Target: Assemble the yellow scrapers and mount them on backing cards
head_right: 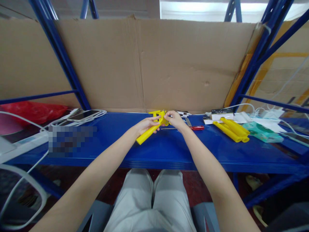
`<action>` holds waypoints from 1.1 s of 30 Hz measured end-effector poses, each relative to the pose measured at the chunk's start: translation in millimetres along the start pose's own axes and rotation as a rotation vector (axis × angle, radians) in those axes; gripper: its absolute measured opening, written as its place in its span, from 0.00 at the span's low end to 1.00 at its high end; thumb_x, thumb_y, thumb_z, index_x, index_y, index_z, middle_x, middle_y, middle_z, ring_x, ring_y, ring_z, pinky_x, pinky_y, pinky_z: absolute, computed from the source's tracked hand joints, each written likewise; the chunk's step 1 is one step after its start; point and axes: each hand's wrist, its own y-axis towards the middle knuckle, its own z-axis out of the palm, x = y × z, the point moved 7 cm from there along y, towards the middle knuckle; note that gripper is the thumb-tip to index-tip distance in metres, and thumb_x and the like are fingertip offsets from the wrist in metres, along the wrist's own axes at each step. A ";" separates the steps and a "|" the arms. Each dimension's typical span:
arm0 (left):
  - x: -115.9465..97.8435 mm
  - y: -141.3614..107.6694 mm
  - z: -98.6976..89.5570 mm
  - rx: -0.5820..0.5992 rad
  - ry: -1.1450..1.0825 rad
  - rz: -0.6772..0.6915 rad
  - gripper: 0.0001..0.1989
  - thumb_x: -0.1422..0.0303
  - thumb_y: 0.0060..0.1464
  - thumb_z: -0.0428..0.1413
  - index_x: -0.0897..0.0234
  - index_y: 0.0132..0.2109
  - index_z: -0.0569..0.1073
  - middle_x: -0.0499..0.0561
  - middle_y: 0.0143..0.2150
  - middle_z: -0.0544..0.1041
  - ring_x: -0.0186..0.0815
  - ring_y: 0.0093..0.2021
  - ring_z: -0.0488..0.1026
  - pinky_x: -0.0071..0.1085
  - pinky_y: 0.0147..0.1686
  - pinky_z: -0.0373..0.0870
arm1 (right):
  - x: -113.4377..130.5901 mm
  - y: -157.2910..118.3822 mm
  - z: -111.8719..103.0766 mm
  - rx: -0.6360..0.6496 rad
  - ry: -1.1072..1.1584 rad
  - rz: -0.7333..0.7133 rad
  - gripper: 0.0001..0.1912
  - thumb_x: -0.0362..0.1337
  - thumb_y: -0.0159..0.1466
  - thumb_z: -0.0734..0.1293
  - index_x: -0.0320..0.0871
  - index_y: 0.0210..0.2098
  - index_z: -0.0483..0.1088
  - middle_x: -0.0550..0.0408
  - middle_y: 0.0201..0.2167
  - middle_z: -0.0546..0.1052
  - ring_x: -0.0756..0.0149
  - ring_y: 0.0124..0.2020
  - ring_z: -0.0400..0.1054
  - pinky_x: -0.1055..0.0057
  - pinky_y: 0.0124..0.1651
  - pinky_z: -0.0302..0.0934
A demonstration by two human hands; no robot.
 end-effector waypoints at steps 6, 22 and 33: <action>-1.2 1.6 0.9 0.045 -0.044 0.009 0.34 0.83 0.55 0.47 0.63 0.67 0.49 0.59 0.37 0.76 0.30 0.21 0.71 0.23 0.17 0.65 | -4.3 -0.6 2.8 0.019 0.136 0.073 0.11 0.43 0.51 0.69 0.43 0.23 0.66 0.57 0.25 0.72 0.68 0.30 0.65 0.67 0.39 0.61; -3.3 1.9 2.9 0.145 -0.113 0.035 0.35 0.84 0.53 0.48 0.62 0.66 0.51 0.54 0.32 0.75 0.31 0.21 0.72 0.23 0.17 0.66 | -11.8 1.9 8.5 0.019 0.472 0.091 0.21 0.45 0.42 0.75 0.45 0.27 0.61 0.62 0.27 0.68 0.71 0.31 0.64 0.69 0.41 0.61; -4.0 2.0 3.6 0.122 -0.092 0.061 0.34 0.84 0.53 0.48 0.62 0.65 0.53 0.54 0.32 0.76 0.30 0.21 0.71 0.23 0.17 0.65 | -12.6 2.9 7.8 0.028 0.510 0.074 0.23 0.46 0.40 0.76 0.45 0.26 0.61 0.63 0.26 0.67 0.72 0.29 0.63 0.71 0.36 0.60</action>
